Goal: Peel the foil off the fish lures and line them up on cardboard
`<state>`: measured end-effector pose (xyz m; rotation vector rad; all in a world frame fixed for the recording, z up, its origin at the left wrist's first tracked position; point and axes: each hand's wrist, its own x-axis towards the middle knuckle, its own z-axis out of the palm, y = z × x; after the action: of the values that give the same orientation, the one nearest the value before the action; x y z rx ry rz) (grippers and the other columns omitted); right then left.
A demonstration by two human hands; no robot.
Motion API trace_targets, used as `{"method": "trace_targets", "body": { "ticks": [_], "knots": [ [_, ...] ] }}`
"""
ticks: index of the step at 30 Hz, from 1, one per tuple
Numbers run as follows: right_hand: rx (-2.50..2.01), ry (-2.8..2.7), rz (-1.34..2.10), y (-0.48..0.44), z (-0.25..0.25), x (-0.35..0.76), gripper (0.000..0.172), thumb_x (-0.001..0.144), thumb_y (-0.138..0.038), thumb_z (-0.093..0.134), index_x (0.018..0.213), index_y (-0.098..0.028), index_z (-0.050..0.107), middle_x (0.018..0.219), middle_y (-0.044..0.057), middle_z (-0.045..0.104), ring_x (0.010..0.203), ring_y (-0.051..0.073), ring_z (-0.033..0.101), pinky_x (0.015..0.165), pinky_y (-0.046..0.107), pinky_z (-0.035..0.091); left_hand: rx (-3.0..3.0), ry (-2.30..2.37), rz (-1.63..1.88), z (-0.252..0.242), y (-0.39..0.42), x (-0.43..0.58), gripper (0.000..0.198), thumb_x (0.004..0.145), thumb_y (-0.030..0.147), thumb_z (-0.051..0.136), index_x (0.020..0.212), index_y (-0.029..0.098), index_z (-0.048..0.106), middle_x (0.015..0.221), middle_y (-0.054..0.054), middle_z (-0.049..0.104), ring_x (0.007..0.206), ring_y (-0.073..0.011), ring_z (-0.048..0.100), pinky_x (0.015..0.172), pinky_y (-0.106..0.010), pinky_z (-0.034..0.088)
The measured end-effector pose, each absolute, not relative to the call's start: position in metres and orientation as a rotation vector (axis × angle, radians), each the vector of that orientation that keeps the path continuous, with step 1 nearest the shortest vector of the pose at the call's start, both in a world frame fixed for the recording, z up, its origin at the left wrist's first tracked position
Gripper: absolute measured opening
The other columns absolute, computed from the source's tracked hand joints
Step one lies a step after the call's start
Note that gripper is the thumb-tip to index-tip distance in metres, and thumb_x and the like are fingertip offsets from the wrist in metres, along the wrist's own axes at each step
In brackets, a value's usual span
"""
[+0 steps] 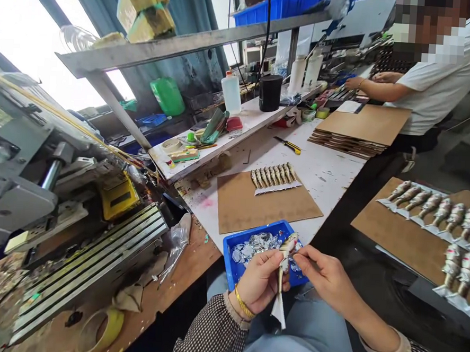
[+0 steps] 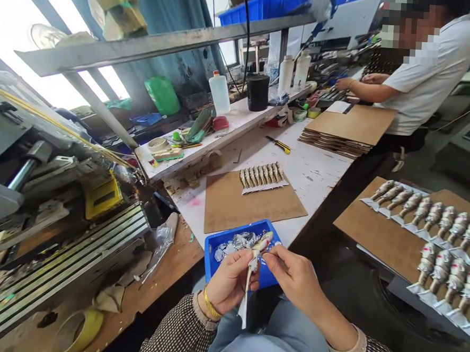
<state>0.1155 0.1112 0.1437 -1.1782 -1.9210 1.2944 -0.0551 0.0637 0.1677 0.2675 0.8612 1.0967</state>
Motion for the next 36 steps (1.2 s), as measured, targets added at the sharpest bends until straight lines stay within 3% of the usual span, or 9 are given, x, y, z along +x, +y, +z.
{"method": "trace_targets", "body": {
  "ticks": [8,14,20,24,30,36],
  "knots": [
    [-1.094,-1.844,1.700,0.111,0.143,0.124,0.049,0.094,-0.063,0.049,0.074,-0.019,0.057,0.060,-0.004,0.041,0.055,0.009,0.036,0.050,0.023,0.028,0.269,0.819,0.991,0.162,0.056,-0.059,0.037,0.075,0.041,0.082,0.079,0.012,0.061,0.061,0.002,0.050,0.049,-0.0057,0.043,0.046,-0.018,0.038],
    [-0.999,-1.777,1.892,0.112,0.145,0.129,0.046,0.093,-0.059,0.054,0.072,-0.018,0.060,0.060,-0.004,0.046,0.056,0.009,0.039,0.053,0.023,0.033,0.258,0.804,0.935,0.165,0.053,-0.058,0.033,0.077,0.037,0.081,0.088,0.011,0.064,0.063,0.002,0.050,0.049,-0.0052,0.044,0.046,-0.018,0.036],
    [-1.067,-1.991,1.596,0.108,0.139,0.130,0.044,0.098,-0.055,0.048,0.078,-0.019,0.062,0.066,-0.003,0.048,0.063,0.011,0.039,0.058,0.026,0.031,0.238,0.835,0.949,0.161,0.052,-0.058,0.032,0.078,0.036,0.081,0.089,0.011,0.065,0.064,0.002,0.051,0.050,-0.0053,0.044,0.047,-0.017,0.038],
    [-1.066,-2.003,1.612,0.104,0.132,0.128,0.046,0.098,-0.055,0.047,0.071,-0.019,0.053,0.062,-0.004,0.043,0.060,0.011,0.037,0.056,0.026,0.028,0.221,0.819,0.972,0.157,0.051,-0.058,0.031,0.079,0.035,0.080,0.090,0.011,0.065,0.062,0.003,0.049,0.050,-0.0051,0.043,0.047,-0.017,0.038],
    [-1.033,-2.092,1.668,0.097,0.129,0.127,0.044,0.101,-0.055,0.041,0.077,-0.020,0.053,0.061,-0.004,0.049,0.057,0.010,0.044,0.056,0.026,0.031,0.195,0.834,1.002,0.153,0.051,-0.056,0.034,0.075,0.035,0.084,0.090,0.010,0.065,0.064,0.001,0.053,0.050,-0.0049,0.045,0.047,-0.017,0.039],
    [-1.188,-2.165,1.400,0.085,0.121,0.122,0.044,0.100,-0.059,0.039,0.080,-0.022,0.051,0.064,-0.002,0.054,0.059,0.013,0.046,0.057,0.027,0.029,0.170,0.871,1.084,0.156,0.052,-0.049,0.041,0.069,0.038,0.087,0.087,0.011,0.063,0.070,0.000,0.057,0.052,-0.0049,0.049,0.048,-0.017,0.040]
  ]
}}
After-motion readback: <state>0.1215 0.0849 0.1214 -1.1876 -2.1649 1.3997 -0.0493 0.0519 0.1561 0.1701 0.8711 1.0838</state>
